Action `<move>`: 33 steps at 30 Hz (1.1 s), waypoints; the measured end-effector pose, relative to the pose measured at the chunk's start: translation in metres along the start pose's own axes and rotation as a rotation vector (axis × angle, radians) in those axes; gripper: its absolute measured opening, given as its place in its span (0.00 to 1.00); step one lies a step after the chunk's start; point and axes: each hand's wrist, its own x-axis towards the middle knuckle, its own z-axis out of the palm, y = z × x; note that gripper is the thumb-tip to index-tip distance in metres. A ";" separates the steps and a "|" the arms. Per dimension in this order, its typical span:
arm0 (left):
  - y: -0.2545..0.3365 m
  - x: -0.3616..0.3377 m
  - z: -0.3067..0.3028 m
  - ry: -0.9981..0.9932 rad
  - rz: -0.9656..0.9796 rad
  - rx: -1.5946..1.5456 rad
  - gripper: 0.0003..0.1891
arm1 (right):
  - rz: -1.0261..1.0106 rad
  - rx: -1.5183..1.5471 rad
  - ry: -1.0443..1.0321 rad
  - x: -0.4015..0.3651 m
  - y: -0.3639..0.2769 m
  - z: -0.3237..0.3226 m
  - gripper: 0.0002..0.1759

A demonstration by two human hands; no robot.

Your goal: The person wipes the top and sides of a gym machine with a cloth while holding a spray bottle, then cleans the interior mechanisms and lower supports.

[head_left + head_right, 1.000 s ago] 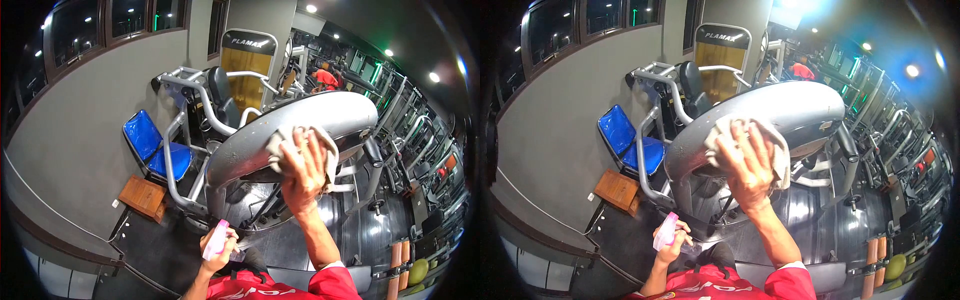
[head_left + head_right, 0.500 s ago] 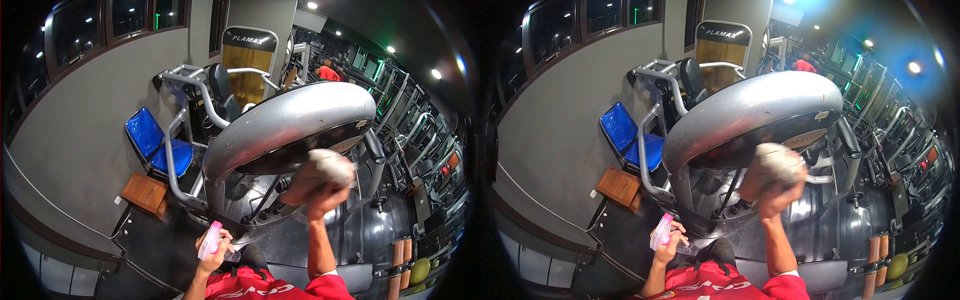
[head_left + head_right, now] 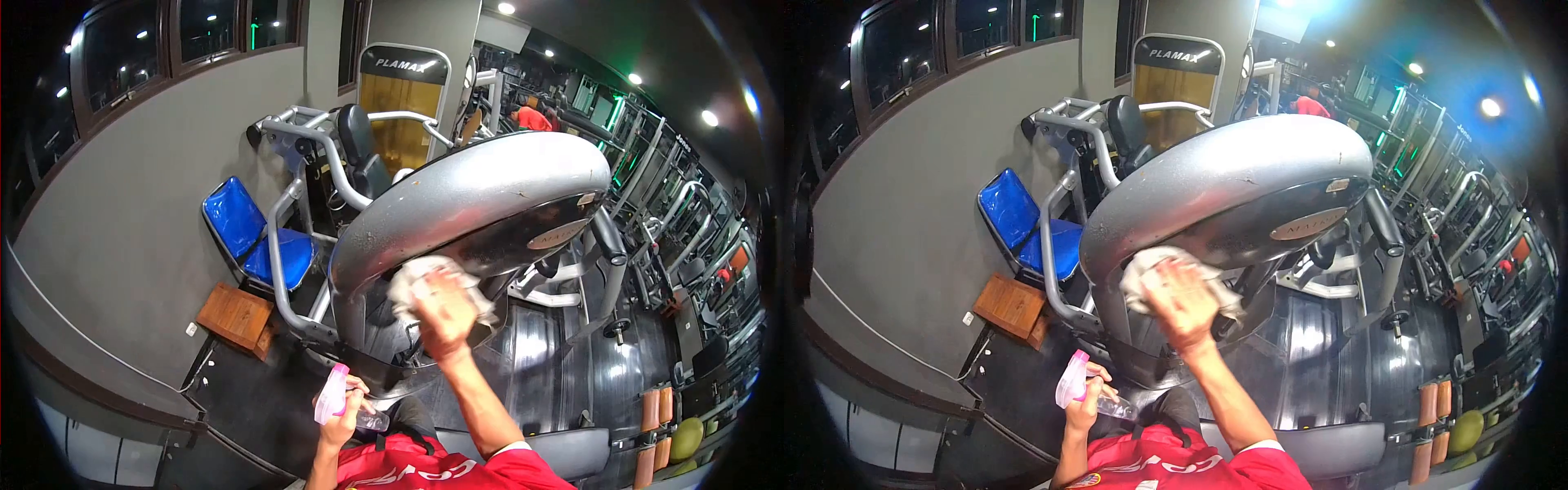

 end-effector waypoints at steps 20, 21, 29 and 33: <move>0.025 -0.004 -0.005 -0.388 0.016 0.185 0.10 | 0.173 -0.077 -0.232 0.191 0.157 -0.132 0.25; 0.028 -0.004 -0.004 -0.400 -0.027 0.145 0.10 | 0.176 -0.076 -0.229 0.195 0.159 -0.131 0.25; 0.017 -0.007 -0.015 -0.386 -0.049 0.073 0.14 | 0.223 -0.165 -0.359 0.208 0.129 -0.127 0.24; 0.021 -0.006 -0.020 -0.403 -0.026 0.100 0.15 | -0.089 -0.286 -0.366 0.217 0.087 -0.098 0.16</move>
